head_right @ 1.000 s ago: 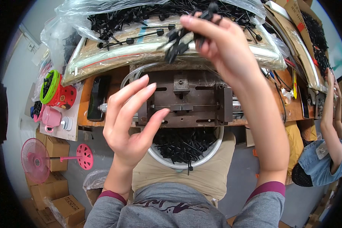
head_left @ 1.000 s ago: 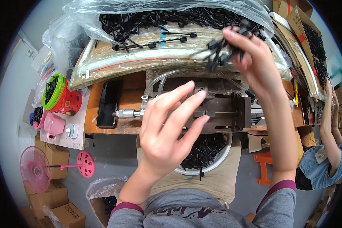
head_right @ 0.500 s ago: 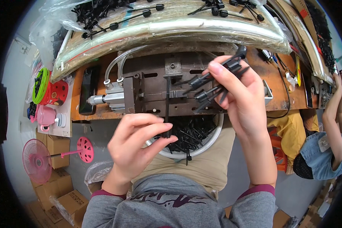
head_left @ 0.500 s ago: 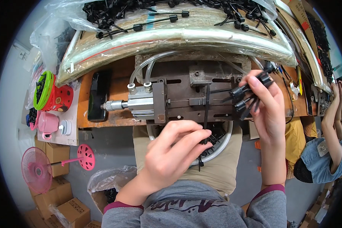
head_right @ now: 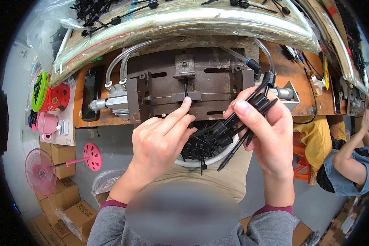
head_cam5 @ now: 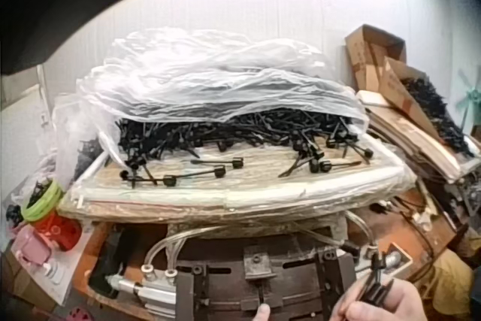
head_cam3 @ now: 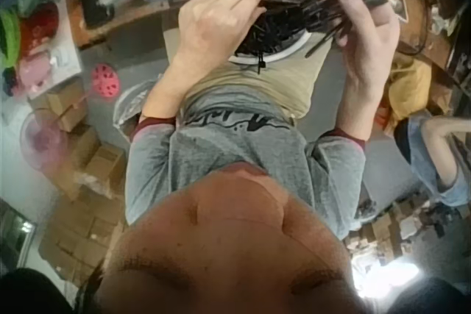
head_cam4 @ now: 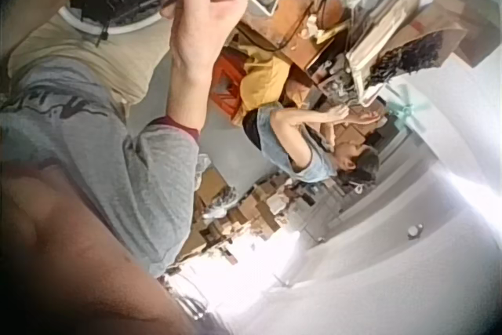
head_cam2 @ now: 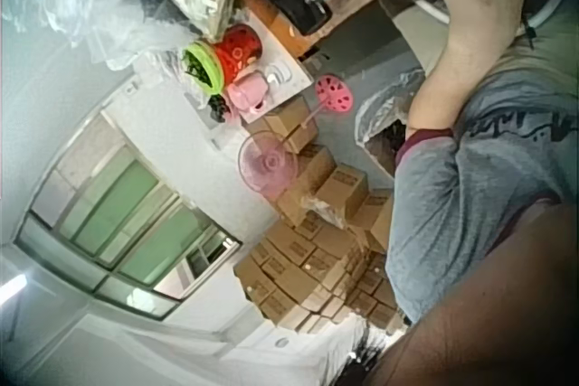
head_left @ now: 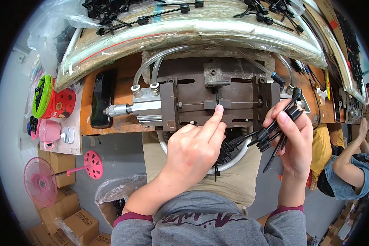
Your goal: The recorder is assembling small black cable connectors by placing components into a pneumatic press machine.
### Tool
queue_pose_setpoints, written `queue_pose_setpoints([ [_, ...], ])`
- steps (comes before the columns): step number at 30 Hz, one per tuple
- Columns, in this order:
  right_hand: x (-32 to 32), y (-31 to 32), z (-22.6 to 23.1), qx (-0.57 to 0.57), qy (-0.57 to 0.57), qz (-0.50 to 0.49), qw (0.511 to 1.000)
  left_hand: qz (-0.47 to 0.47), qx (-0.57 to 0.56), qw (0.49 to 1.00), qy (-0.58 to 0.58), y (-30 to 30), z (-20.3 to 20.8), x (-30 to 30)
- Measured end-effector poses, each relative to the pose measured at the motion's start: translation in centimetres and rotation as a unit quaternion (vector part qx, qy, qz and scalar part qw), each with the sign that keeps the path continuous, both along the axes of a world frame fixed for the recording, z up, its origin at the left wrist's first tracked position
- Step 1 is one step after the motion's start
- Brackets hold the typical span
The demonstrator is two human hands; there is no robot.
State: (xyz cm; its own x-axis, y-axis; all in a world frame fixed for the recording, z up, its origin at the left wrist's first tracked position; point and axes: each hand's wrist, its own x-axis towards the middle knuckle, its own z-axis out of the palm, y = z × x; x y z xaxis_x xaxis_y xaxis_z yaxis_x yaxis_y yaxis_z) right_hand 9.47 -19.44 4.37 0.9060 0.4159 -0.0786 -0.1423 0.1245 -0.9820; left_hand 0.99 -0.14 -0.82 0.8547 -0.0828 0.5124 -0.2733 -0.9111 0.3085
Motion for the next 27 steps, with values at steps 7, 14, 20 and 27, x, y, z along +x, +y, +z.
queue_pose_setpoints([
  [7, -0.2, 0.2, -0.1, -0.045, 0.041, 0.019, 0.998, -0.026, -0.093, 0.995, 0.035, 0.5, 0.9, -0.2],
  [14, -1.1, 1.1, 0.0, -0.055, 0.098, 0.109, 0.988, -0.169, -0.287, 0.942, 0.034, 0.3, 4.0, -1.1],
  [20, -0.7, 0.5, -0.3, -0.013, 0.012, 0.000, 1.000, -0.060, -0.262, 0.963, -0.033, 0.5, 3.1, -1.9],
  [27, -1.2, -0.1, -0.6, 0.006, -0.139, -0.061, 0.988, -0.017, -0.040, 0.999, -0.028, -0.1, -0.6, -0.6],
])
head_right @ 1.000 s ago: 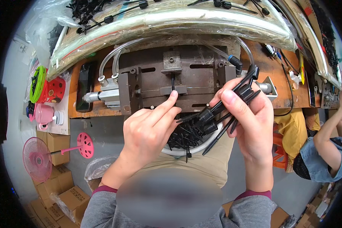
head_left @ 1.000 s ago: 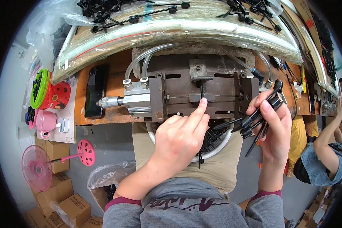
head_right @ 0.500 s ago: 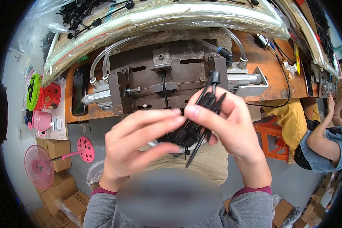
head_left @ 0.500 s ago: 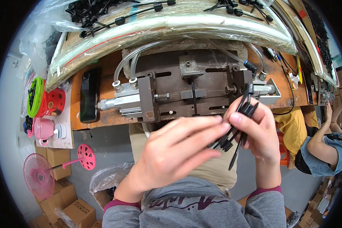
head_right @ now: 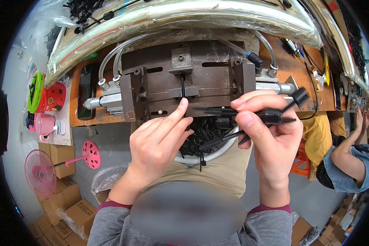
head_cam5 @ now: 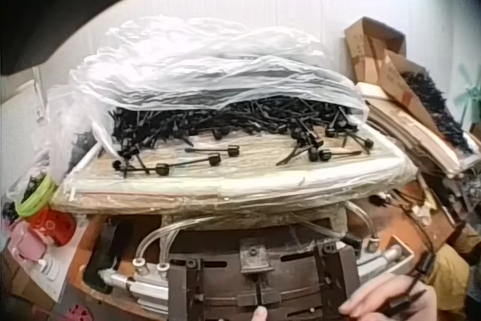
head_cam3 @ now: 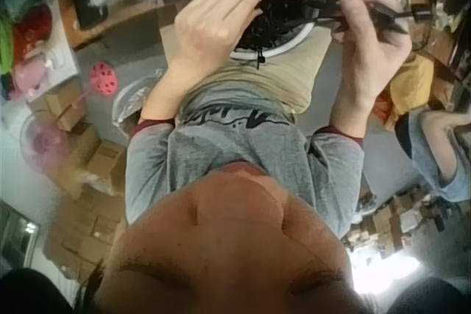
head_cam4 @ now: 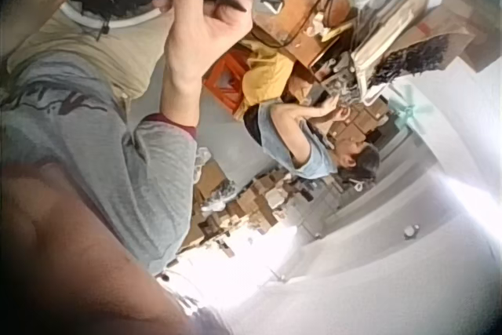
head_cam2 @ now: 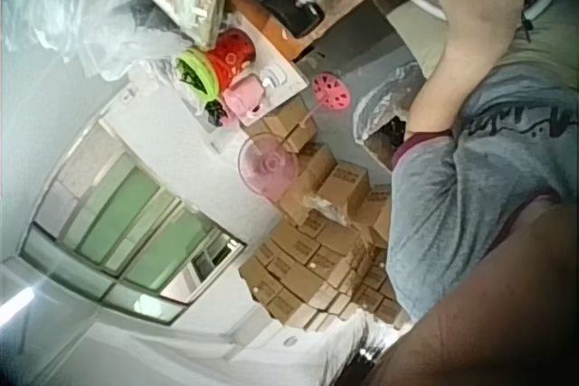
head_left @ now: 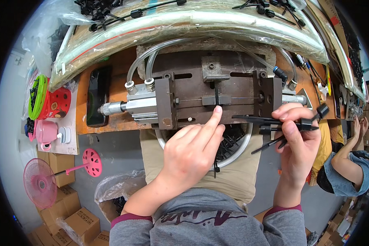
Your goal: The recorder is assembling small black cable connectors by placing components into a pneumatic press machine.
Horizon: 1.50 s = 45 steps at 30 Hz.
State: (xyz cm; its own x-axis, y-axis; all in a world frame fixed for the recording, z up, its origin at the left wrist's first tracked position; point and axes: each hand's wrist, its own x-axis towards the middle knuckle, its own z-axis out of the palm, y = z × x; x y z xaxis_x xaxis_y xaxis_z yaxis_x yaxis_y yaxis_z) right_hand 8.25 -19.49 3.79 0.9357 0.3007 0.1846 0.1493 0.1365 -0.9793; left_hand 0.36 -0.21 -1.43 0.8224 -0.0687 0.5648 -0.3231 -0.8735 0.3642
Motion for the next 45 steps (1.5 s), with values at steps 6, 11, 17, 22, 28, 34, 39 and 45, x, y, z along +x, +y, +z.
queue_pose_setpoints([
  [6, -0.9, -0.3, -0.6, -0.064, -0.138, -0.069, 0.986, 0.019, 0.016, 1.000, 0.009, 0.0, 0.1, 0.8],
  [11, -1.1, -0.8, -0.7, -0.300, -0.455, -0.142, 0.826, 0.029, 0.022, 0.999, 0.032, 0.1, 0.3, 0.5],
  [17, -1.2, 0.2, -2.4, -0.292, -0.585, -0.080, 0.752, -0.109, -0.336, 0.932, 0.085, -0.5, 2.5, -1.1],
  [22, -1.0, 1.9, -3.1, -0.248, -0.614, -0.041, 0.748, -0.167, -0.317, 0.934, 0.006, -0.5, 2.8, -0.8],
  [28, -0.7, 1.2, -3.2, -0.273, -0.525, -0.103, 0.799, -0.058, -0.322, 0.944, 0.038, 0.0, 2.7, -2.0],
  [34, -0.5, 0.8, -3.7, -0.148, -0.301, -0.157, 0.929, -0.004, -0.075, 0.997, 0.008, 0.0, 0.2, -0.7],
  [39, -1.6, 1.2, -4.0, -0.060, -0.197, -0.156, 0.966, 0.016, 0.038, 0.999, 0.014, -0.1, 0.1, 0.2],
  [45, -1.6, 0.0, -4.6, -0.110, -0.292, -0.133, 0.941, 0.025, 0.052, 0.998, 0.039, -0.2, 1.0, 0.4],
])
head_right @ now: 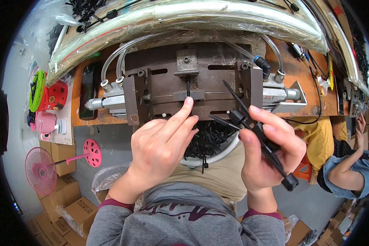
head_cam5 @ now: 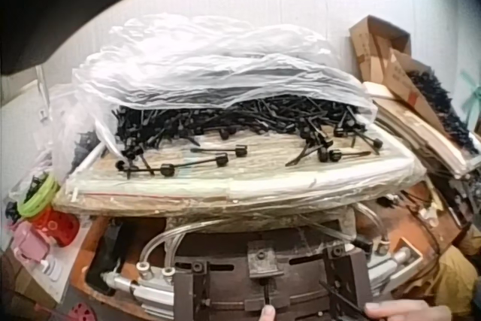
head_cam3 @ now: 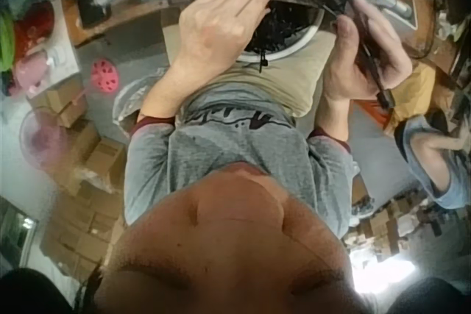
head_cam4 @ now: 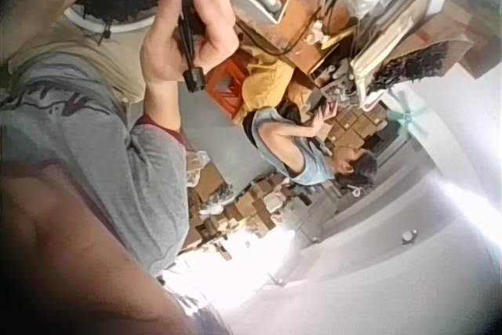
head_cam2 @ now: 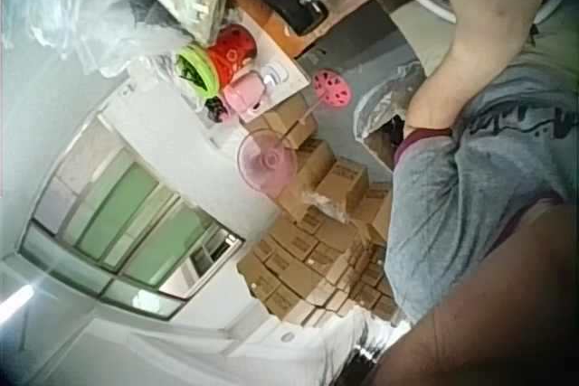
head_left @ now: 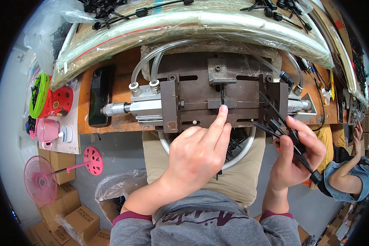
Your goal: The recorder is assembling small black cable connectors by placing components into a pneumatic press machine.
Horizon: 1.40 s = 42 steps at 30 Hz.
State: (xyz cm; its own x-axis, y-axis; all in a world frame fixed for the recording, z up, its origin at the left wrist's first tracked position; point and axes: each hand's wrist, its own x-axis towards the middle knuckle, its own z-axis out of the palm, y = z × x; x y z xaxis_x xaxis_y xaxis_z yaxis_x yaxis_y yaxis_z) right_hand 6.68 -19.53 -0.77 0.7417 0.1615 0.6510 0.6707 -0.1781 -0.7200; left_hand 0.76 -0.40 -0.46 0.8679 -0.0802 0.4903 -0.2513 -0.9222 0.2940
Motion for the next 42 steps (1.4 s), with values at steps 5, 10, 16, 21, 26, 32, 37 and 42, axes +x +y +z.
queue_pose_setpoints([
  [5, -0.5, -0.4, 0.4, -0.111, -0.107, -0.020, 0.988, -0.001, -0.010, 1.000, 0.006, 0.3, -0.1, 0.0],
  [10, -1.6, 0.0, 0.9, -0.177, -0.170, -0.066, 0.967, -0.068, -0.247, 0.967, -0.011, 0.4, 0.2, -0.3],
  [16, -1.4, 1.1, -0.4, -0.139, -0.215, 0.133, 0.958, -0.135, -0.376, 0.915, 0.055, 0.2, 2.2, -0.3],
  [21, -0.9, 0.5, 0.1, -0.185, -0.216, 0.133, 0.949, -0.097, -0.373, 0.922, 0.037, 0.7, 2.2, -0.9],
  [26, -0.6, 0.2, 0.1, -0.108, -0.065, 0.036, 0.991, -0.022, -0.159, 0.985, -0.061, 1.0, 0.2, -0.7],
  [32, -0.7, 0.7, -0.1, 0.102, 0.142, 0.056, 0.983, -0.015, -0.040, 0.998, -0.043, 0.2, -1.4, -0.2],
  [37, -0.7, 0.8, -0.2, 0.138, 0.162, 0.054, 0.976, -0.003, -0.021, 0.999, -0.024, 0.2, -0.7, 0.3],
  [42, -0.9, 0.9, -0.2, 0.222, 0.224, 0.082, 0.945, 0.004, -0.020, 1.000, 0.004, 0.3, -0.3, 0.1],
])
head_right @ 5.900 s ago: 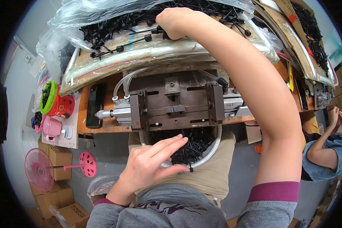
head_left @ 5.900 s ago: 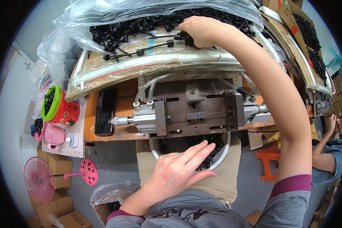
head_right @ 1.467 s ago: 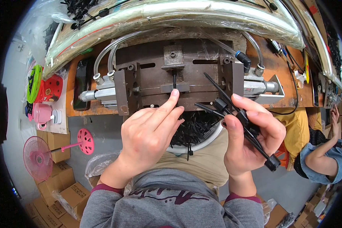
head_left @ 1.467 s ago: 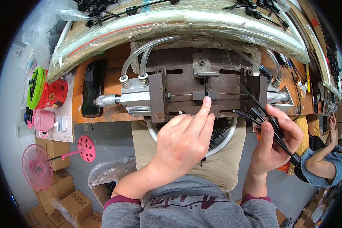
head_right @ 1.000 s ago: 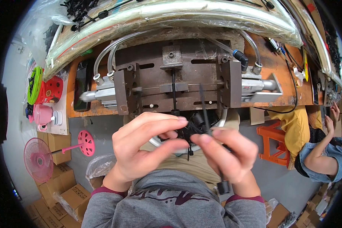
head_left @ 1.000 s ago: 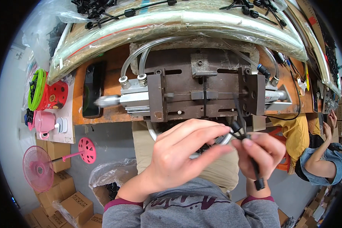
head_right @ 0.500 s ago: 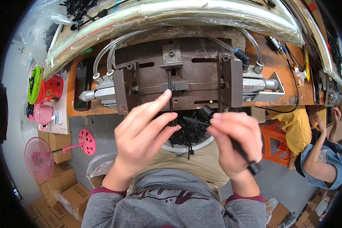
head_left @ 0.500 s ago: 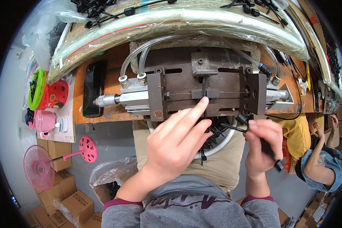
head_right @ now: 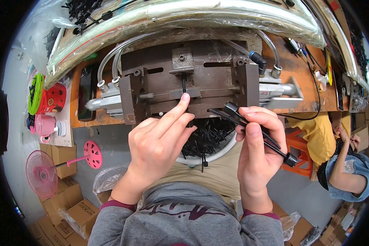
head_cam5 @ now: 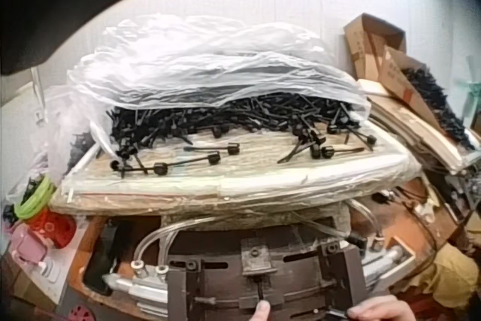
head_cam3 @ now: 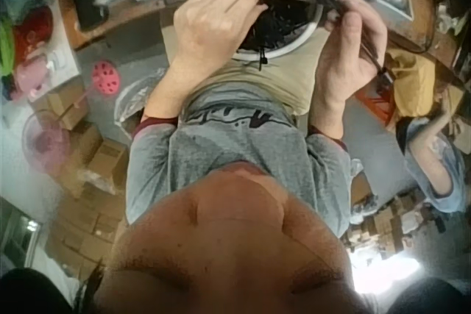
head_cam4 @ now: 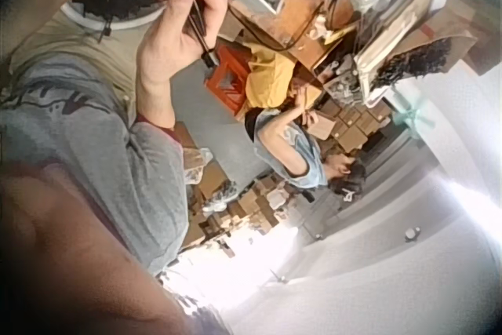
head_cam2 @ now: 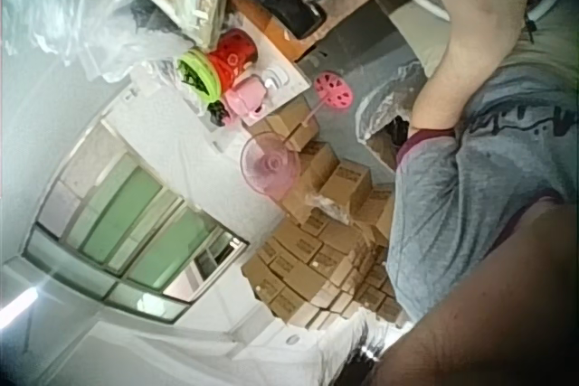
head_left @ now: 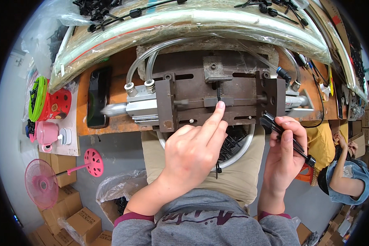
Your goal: The recorder is assembling small black cable connectors by placing components into a pneumatic press machine.
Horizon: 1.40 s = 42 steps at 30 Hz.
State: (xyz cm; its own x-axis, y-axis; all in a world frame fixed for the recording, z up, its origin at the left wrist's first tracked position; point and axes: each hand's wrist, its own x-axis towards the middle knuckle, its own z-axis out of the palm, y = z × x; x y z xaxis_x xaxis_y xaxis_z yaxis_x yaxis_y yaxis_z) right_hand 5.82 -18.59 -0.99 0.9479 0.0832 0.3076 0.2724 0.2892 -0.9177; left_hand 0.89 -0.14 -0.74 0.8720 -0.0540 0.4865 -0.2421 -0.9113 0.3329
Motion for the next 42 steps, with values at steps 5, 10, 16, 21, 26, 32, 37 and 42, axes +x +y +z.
queue_pose_setpoints([
  [5, -0.5, 1.1, 0.4, 0.045, 0.034, -0.014, 0.998, -0.025, -0.091, 0.992, -0.079, -0.8, 0.1, -0.2],
  [10, -1.8, 2.8, 0.8, 0.015, 0.057, 0.058, 0.997, -0.088, -0.129, 0.978, -0.140, -2.6, 0.7, -1.0],
  [16, -2.8, 3.5, 0.8, 0.096, 0.168, 0.122, 0.973, -0.077, -0.136, 0.981, -0.111, -1.8, 0.5, -0.8],
  [21, -2.7, 3.3, 1.1, 0.103, 0.184, 0.142, 0.967, -0.031, -0.204, 0.968, -0.141, -0.5, 0.8, -1.3],
  [26, -1.6, 1.8, 0.4, 0.157, 0.251, 0.240, 0.925, -0.075, -0.451, 0.888, 0.047, 1.0, 1.2, -1.3],
  [32, -0.9, 0.8, 0.7, 0.132, 0.270, 0.245, 0.922, -0.105, -0.480, 0.860, 0.139, 2.3, 2.7, -2.5],
  [37, -1.1, -0.3, 0.9, 0.127, 0.192, 0.128, 0.965, -0.104, -0.430, 0.894, 0.072, 2.9, 2.3, -3.4],
  [42, -1.6, 0.2, 0.9, 0.107, 0.160, 0.082, 0.978, -0.026, -0.249, 0.968, -0.017, 0.7, 0.7, -2.1],
])
